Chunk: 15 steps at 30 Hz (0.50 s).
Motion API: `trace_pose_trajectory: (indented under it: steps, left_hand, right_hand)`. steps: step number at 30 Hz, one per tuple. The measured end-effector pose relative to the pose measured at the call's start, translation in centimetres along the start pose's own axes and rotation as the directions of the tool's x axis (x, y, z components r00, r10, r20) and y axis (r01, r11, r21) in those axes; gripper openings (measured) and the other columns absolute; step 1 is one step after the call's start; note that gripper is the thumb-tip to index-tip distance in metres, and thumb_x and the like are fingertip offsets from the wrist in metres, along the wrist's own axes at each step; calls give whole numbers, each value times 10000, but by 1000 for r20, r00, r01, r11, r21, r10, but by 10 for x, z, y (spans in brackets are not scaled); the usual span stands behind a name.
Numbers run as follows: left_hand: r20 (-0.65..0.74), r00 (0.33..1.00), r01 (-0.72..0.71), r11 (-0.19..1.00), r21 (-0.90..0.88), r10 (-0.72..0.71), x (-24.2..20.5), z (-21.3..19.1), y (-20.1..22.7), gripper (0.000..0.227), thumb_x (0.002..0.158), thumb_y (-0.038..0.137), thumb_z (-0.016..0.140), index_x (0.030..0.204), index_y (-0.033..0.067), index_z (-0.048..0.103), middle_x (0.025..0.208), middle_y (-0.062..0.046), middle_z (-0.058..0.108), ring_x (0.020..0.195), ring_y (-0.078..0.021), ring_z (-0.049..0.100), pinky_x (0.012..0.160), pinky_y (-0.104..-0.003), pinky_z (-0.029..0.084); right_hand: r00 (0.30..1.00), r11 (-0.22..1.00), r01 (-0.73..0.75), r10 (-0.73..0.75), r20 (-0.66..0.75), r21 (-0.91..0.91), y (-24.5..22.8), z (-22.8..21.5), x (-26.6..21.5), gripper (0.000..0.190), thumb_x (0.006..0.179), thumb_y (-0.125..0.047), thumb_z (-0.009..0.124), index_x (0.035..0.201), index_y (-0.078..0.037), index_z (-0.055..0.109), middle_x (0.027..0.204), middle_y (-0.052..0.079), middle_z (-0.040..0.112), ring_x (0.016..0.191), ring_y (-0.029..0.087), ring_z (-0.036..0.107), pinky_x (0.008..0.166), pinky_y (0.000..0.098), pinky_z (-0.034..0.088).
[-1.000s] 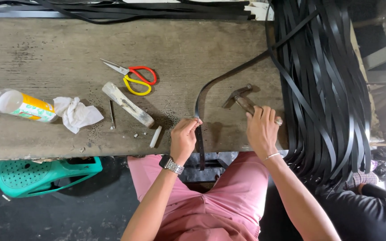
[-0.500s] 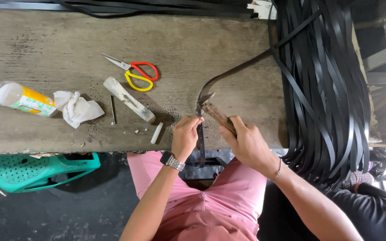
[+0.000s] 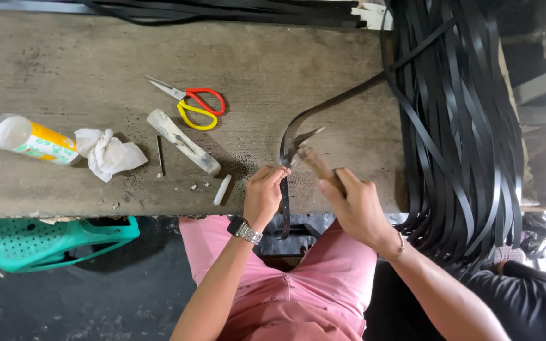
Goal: The person uses a hammer and nail to drive nails into a black leather strip on a wooden workbench. They repeatedly position the nail and strike it, then move the strip aside and repeat the process on a new strip.
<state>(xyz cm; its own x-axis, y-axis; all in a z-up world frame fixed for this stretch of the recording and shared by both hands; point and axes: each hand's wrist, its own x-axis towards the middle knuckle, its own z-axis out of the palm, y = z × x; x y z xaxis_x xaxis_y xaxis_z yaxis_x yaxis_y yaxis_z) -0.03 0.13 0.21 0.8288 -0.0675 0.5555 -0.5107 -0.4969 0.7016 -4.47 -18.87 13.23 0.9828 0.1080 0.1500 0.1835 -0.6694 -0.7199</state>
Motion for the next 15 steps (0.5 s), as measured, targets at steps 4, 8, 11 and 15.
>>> trace_pose_trajectory:
  steps: [4,8,11,15]
  left_hand:
    - [-22,1000,-9,1000,-26,8,2,-2,5,227,897,-128,626,895,47,771,793,-87,734,789,-242,725,692,-300,611]
    - [-16,999,28,998,-56,-29,4,-3,6,236,872,-137,637,909,58,764,785,-70,724,774,-237,716,702,-301,609]
    - [-9,999,50,996,-70,-51,3,-3,5,233,878,-127,642,912,66,768,802,-65,734,787,-242,723,713,-307,613]
    - [-9,1000,17,1000,-14,-17,6,-7,12,202,874,-125,654,895,47,757,797,-83,737,784,-267,726,701,-327,610]
  right_hand:
    - [999,998,-6,9,-45,65,37,4,9,348,1086,-327,496,817,-109,533,472,-22,420,357,116,390,368,258,341]
    - [938,838,31,-213,-274,-545,101,26,25,310,972,-275,667,1179,-51,612,800,125,596,774,354,634,688,433,484]
    - [900,702,47,-338,-274,-710,98,38,26,310,937,-215,689,1215,-76,678,1054,101,593,1048,294,513,880,394,400]
    - [864,801,357,-478,-155,-481,48,67,27,401,863,-264,761,1204,-58,714,1222,163,666,1256,372,555,979,500,383]
